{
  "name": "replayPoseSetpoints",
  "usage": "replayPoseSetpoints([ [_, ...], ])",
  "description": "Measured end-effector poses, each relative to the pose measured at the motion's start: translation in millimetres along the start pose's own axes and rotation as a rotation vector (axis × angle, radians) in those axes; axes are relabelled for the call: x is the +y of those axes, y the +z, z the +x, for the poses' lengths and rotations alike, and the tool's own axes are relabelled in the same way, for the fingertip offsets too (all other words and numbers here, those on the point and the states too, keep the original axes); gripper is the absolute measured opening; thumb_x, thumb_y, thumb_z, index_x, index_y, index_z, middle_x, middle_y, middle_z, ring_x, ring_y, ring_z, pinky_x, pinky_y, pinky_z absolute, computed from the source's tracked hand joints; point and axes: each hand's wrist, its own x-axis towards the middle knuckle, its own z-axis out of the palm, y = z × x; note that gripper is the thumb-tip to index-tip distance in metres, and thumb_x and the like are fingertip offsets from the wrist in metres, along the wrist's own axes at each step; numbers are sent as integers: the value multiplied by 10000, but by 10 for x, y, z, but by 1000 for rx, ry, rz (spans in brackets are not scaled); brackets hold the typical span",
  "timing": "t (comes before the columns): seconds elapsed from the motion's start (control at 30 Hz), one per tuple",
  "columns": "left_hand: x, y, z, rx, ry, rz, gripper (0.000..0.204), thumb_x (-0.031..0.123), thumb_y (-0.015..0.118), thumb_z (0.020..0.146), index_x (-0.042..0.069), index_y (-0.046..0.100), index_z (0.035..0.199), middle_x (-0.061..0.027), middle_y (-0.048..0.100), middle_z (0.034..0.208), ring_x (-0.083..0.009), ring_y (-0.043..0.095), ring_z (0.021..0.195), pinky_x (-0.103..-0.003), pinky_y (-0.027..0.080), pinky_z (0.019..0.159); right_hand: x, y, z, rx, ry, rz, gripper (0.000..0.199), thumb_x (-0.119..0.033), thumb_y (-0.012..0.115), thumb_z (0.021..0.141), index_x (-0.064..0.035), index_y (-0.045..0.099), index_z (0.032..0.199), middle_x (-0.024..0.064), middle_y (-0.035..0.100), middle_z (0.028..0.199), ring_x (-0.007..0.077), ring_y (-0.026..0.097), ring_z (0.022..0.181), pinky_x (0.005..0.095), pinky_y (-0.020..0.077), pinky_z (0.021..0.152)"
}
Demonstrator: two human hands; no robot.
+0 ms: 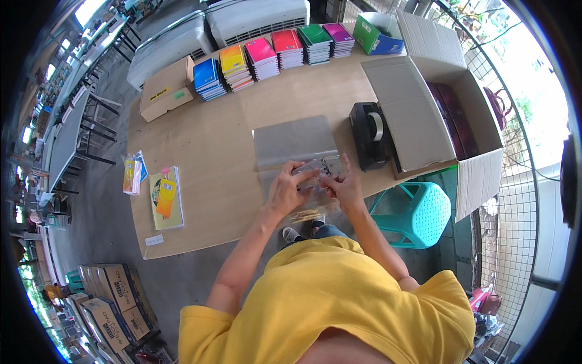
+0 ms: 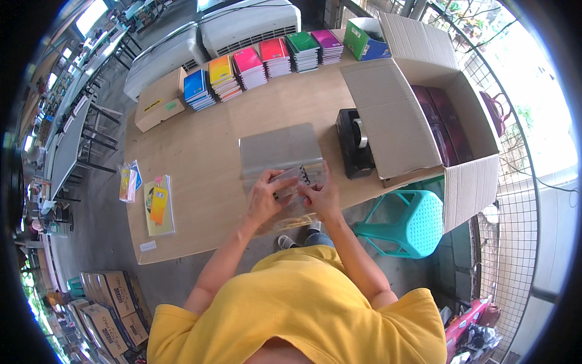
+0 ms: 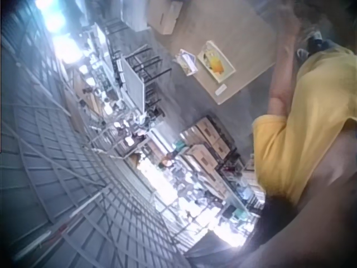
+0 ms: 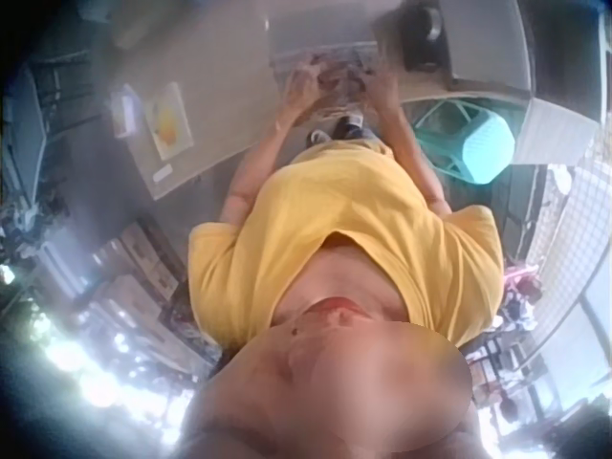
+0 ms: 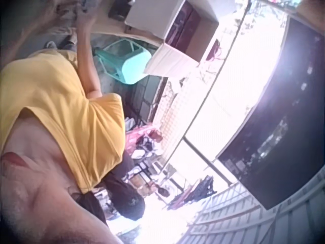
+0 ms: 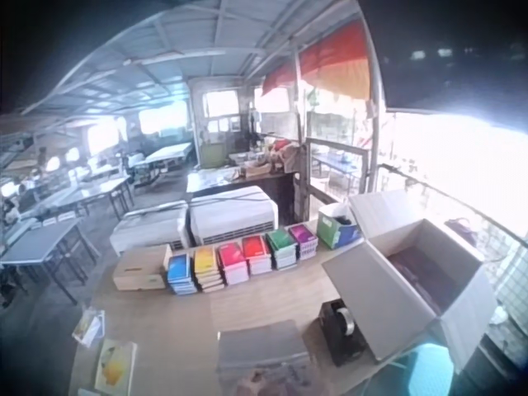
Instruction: The person places small notebooks into clear plastic bags, removes the adhesive strip, and seals the bags by hand.
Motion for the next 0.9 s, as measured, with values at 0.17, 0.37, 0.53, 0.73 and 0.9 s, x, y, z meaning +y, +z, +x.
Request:
replayPoseSetpoints([
  [0.17,-73,19,55,-17,-52,-47,502,46,820,638,206,756,1110,-125,635,1174,-296,637,1062,-407,544,909,255,-30,-22,-20,16,226,945,7,715,854,-69,94,1563,86,646,724,108,547,513,264,416,435],
  [0.37,-227,-39,102,-75,-62,-1,633,94,807,681,155,590,1272,-115,608,1197,-318,590,1152,-434,506,937,704,-40,272,143,-457,-709,961,-274,782,859,-78,135,1542,95,632,745,168,582,553,332,481,514],
  [0.53,-40,-83,96,39,-97,-159,753,71,782,715,152,450,1387,-123,583,1283,-336,559,1213,-459,476,979,797,-575,439,-84,74,-111,934,-422,785,810,-81,248,1494,153,663,964,274,665,770,380,556,667],
  [0.73,279,56,-270,-133,612,44,724,224,805,767,98,449,1385,-178,536,1362,-369,488,1299,-522,309,1130,207,-339,55,-360,291,271,813,-417,745,860,-168,344,1522,164,606,1261,309,603,1136,423,479,980],
  [0.9,-192,-137,-524,190,17,0,1109,625,775,706,164,246,1565,-302,103,1579,-491,169,1455,-610,231,1142,-1557,-581,-906,-366,-467,-540,914,-290,775,829,-75,267,1557,191,458,1488,284,482,1337,411,348,1129],
])
